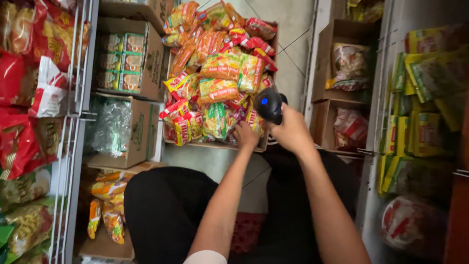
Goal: The person picks up packages of noodles from a box on the floor, scans each one using a handheld scanner, and places some onto a shelf.
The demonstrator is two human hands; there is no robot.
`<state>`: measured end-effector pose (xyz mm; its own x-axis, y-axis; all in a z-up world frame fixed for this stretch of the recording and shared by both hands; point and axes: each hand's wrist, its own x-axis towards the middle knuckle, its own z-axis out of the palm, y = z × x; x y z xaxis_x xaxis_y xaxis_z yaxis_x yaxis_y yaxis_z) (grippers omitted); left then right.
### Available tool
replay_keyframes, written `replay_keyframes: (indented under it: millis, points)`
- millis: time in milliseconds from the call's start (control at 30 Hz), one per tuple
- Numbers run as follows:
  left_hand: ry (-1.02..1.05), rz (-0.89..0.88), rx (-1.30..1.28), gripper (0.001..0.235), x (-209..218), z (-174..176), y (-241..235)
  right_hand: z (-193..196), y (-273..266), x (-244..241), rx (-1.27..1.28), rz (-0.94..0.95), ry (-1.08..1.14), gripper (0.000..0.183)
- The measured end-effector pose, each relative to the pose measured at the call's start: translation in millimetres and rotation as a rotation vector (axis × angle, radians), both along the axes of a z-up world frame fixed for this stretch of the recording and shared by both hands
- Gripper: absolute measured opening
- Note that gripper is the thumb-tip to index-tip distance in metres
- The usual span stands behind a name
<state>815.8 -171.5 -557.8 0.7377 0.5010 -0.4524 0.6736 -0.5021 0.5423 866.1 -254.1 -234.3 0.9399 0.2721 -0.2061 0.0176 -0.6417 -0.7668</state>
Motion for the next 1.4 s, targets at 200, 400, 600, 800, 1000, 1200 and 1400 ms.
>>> replay_keyframes:
  millis: [200, 400, 600, 800, 1000, 1200, 1400]
  points:
    - [-0.037, 0.000, 0.115, 0.053, -12, -20, -6, -6, -7, 6, -0.143, -0.104, 0.098, 0.036]
    - [-0.282, 0.254, -0.227, 0.073, -20, -41, 8, 3, -14, 5, -0.089, -0.098, 0.014, 0.039]
    - [-0.251, 0.191, -0.261, 0.079, -15, -32, 6, 6, -12, 5, -0.083, -0.098, 0.036, 0.038]
    - [-0.293, 0.229, -0.150, 0.068, -18, -16, 9, -2, -12, 8, -0.106, -0.106, 0.008, 0.038]
    - [-0.276, 0.103, -0.134, 0.069, -26, 62, 80, -4, -4, 10, -0.029, -0.075, 0.004, 0.034]
    - [-0.382, -0.024, -0.312, 0.058, -30, 186, 161, 1, 8, 9, 0.103, 0.000, -0.021, 0.030]
    - [-0.412, 0.283, -1.152, 0.047, -76, 297, 195, 19, 36, -2, 0.531, -0.166, 0.500, 0.023]
